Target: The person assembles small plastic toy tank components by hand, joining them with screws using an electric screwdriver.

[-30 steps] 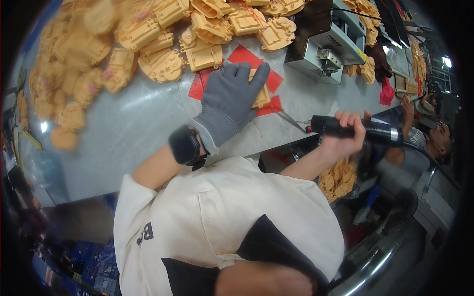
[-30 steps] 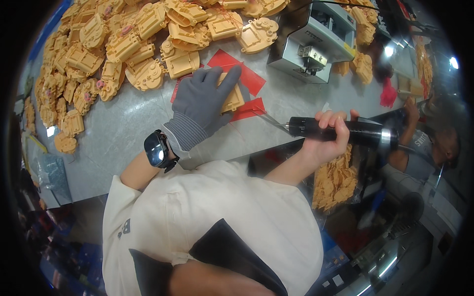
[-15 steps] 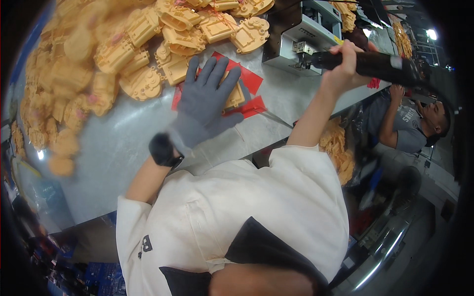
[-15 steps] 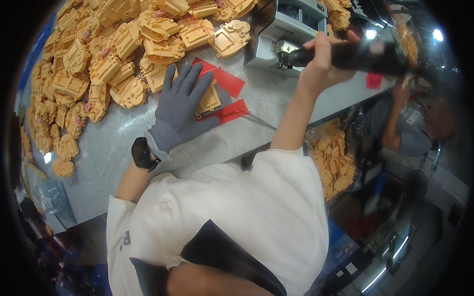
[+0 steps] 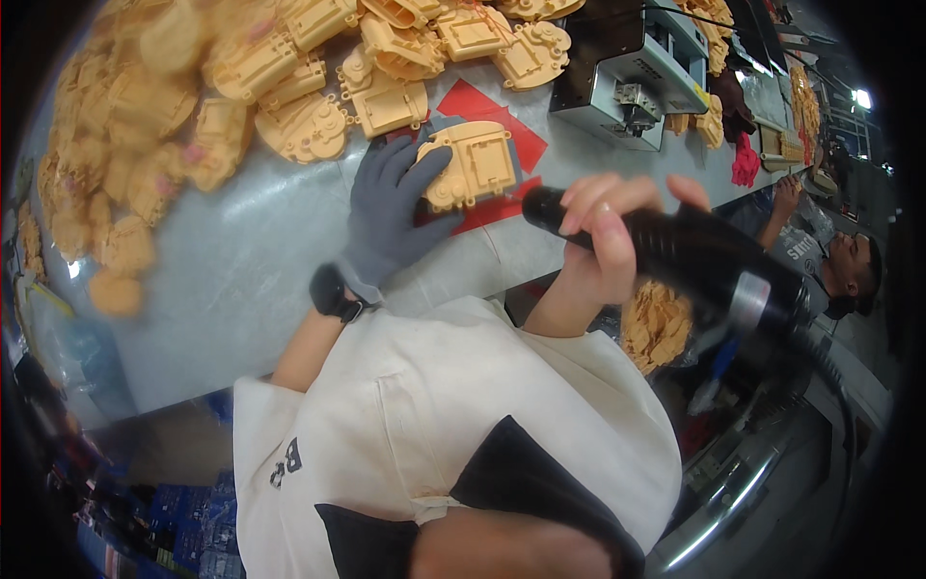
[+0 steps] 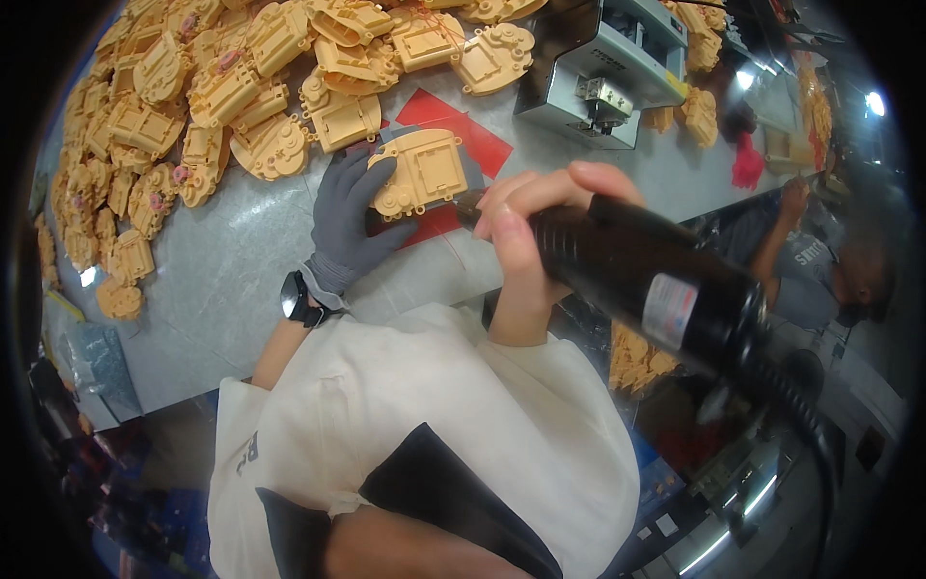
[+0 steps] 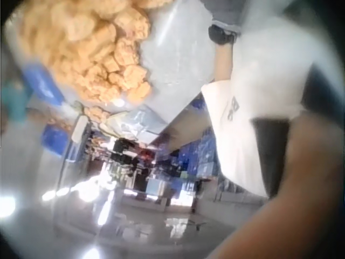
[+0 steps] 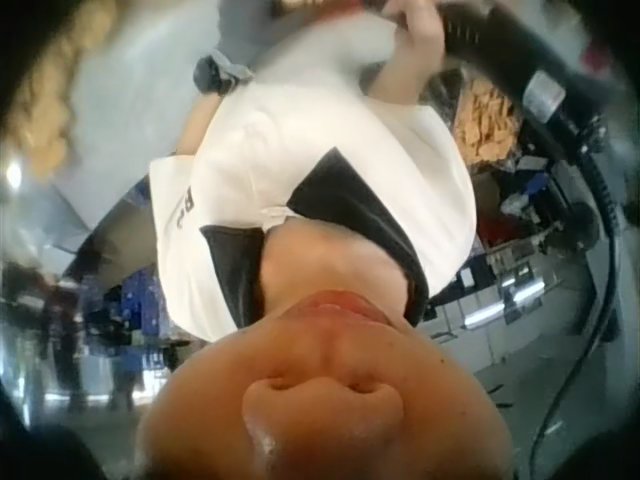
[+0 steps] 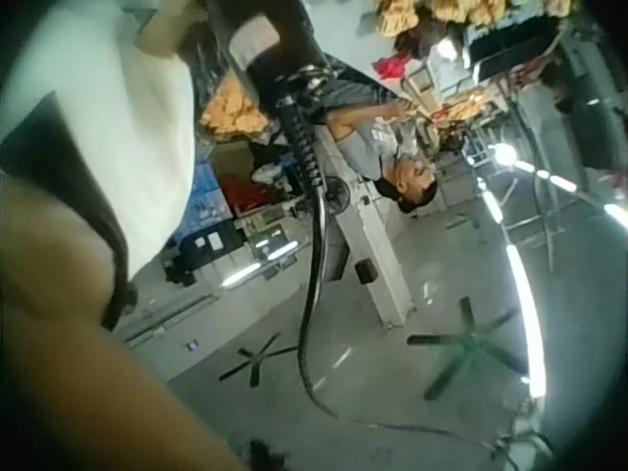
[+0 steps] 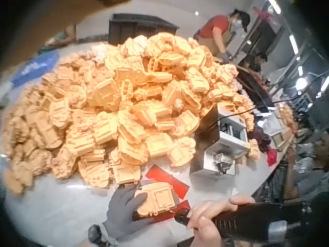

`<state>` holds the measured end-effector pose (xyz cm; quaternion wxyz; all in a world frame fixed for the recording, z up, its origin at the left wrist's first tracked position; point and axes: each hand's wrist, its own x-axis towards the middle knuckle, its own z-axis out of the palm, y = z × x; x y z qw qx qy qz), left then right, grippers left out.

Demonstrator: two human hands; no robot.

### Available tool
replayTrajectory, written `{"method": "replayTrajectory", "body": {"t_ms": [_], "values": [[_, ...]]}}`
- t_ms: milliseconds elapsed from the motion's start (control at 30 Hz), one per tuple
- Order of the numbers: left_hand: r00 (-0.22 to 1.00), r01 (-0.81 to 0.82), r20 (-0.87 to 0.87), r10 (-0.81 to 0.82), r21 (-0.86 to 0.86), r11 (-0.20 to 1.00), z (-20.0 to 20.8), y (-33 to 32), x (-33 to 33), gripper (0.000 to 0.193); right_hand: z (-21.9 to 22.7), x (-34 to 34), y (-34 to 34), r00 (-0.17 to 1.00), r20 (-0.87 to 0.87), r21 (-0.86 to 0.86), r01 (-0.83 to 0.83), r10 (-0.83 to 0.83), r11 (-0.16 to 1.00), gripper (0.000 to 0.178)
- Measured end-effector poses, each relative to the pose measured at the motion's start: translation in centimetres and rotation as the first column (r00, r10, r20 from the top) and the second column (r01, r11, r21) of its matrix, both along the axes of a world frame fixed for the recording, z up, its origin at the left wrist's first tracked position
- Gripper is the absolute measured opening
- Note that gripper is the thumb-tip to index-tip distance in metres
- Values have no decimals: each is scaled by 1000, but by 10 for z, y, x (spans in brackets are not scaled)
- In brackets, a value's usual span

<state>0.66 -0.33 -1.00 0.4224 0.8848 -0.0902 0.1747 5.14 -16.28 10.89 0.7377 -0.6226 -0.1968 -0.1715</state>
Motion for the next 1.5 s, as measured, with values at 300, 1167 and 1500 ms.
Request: {"method": "replayTrajectory", "body": {"t_ms": [300, 1167, 1500], "values": [[999, 3, -33, -5, -64, 998, -2, 1, -3, 63, -10, 6, 9, 997, -80, -44, -7, 3, 999, 53], [996, -51, -79, 41, -119, 992, 5, 3, -1, 70, -18, 19, -2, 999, -1, -51, -43, 43, 998, 48], [996, -33, -82, 21, -145, 989, 8, 2, -3, 69, -3, 124, -76, 835, 170, -7, 532, -524, 846, 37]]}}
